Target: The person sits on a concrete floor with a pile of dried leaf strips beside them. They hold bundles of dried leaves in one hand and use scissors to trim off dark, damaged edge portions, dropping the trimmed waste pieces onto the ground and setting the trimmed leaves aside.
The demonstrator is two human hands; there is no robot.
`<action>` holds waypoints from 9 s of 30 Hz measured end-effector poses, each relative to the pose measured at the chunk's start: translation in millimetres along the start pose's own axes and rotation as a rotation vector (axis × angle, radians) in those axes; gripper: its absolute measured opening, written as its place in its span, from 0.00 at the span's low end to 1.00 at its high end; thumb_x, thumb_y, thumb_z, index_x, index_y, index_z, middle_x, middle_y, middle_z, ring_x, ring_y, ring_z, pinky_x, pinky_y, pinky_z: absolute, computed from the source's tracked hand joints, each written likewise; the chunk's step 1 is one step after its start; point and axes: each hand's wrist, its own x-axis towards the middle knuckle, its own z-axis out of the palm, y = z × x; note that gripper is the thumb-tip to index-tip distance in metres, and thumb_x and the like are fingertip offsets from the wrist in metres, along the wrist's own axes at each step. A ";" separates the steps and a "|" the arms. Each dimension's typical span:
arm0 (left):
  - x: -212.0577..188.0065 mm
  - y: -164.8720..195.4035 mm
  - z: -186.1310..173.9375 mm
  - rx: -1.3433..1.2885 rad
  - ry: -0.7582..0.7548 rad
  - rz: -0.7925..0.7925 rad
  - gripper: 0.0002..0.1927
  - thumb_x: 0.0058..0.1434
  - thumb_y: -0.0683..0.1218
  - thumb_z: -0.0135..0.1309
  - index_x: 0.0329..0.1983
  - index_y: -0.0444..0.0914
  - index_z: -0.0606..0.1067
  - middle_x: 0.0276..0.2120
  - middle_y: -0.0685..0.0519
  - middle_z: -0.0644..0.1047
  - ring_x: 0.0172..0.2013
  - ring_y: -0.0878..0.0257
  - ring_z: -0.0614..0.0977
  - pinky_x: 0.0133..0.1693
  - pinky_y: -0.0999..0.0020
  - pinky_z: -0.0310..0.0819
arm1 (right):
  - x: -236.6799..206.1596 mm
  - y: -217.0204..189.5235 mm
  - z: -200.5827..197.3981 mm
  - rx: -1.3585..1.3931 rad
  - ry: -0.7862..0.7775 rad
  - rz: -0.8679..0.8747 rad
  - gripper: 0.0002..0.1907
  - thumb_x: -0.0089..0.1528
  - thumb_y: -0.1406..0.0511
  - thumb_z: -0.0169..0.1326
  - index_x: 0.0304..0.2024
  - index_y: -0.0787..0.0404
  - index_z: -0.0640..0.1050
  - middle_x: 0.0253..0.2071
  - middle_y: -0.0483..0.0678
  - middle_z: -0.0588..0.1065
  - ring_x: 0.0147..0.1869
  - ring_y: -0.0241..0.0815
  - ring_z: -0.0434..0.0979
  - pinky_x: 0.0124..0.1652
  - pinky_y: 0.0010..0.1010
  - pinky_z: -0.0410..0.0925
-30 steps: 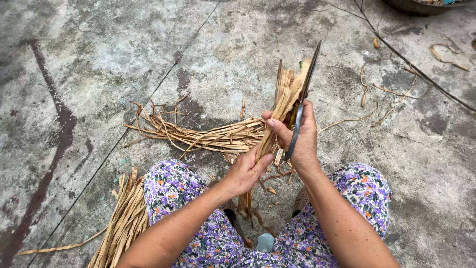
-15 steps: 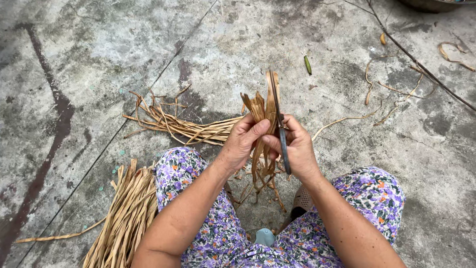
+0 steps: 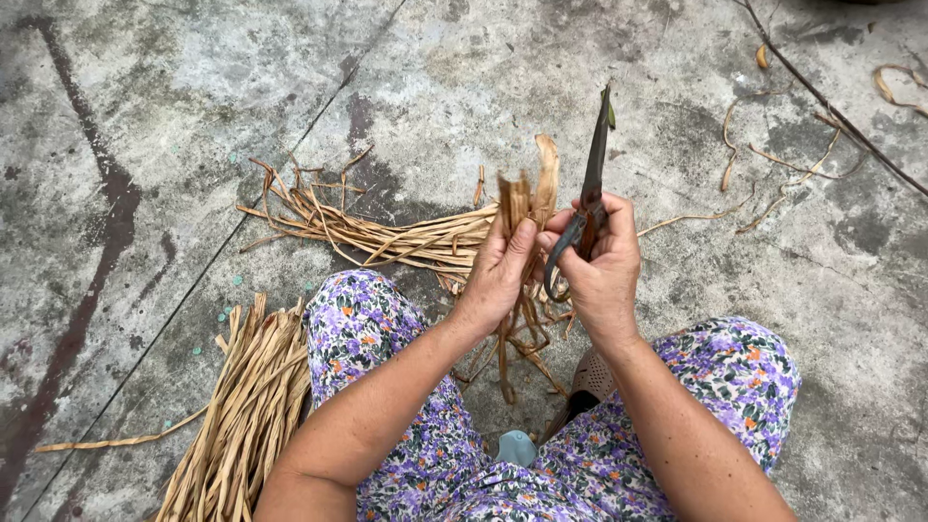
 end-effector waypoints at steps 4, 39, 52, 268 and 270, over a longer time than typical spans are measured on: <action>-4.3 0.3 -2.4 0.049 -0.026 -0.063 0.26 0.77 0.59 0.39 0.70 0.41 0.67 0.47 0.51 0.74 0.44 0.66 0.72 0.45 0.67 0.71 | 5.6 6.7 -3.8 -0.035 0.030 0.059 0.22 0.62 0.76 0.62 0.53 0.61 0.67 0.42 0.45 0.76 0.44 0.30 0.78 0.42 0.19 0.73; 2.2 23.8 -41.4 -0.312 0.218 0.007 0.11 0.61 0.43 0.67 0.45 0.36 0.81 0.34 0.55 0.81 0.33 0.70 0.79 0.35 0.73 0.76 | -17.4 -10.3 -6.9 -0.612 -0.246 0.168 0.47 0.50 0.51 0.69 0.69 0.52 0.65 0.36 0.45 0.79 0.39 0.37 0.79 0.40 0.33 0.73; 1.2 27.0 -38.6 -0.309 0.150 -0.005 0.12 0.59 0.41 0.65 0.45 0.38 0.80 0.37 0.56 0.83 0.36 0.71 0.82 0.38 0.74 0.78 | -18.5 -18.5 2.5 -0.811 -0.269 0.217 0.48 0.47 0.48 0.70 0.67 0.52 0.68 0.29 0.44 0.75 0.30 0.37 0.75 0.33 0.32 0.69; -28.0 47.0 -58.1 0.295 -0.164 -0.038 0.14 0.62 0.43 0.64 0.51 0.35 0.81 0.36 0.55 0.84 0.36 0.73 0.84 0.39 0.77 0.79 | -15.7 -18.3 -64.5 -0.644 -0.497 0.174 0.40 0.46 0.51 0.71 0.58 0.58 0.78 0.40 0.44 0.78 0.42 0.34 0.78 0.40 0.29 0.72; -26.6 46.7 -58.7 0.227 -0.155 -0.072 0.15 0.61 0.43 0.63 0.51 0.35 0.80 0.36 0.55 0.84 0.37 0.71 0.84 0.40 0.76 0.81 | -14.4 -20.1 -65.3 -0.668 -0.479 0.239 0.40 0.45 0.52 0.71 0.58 0.58 0.78 0.37 0.45 0.78 0.40 0.35 0.77 0.39 0.29 0.71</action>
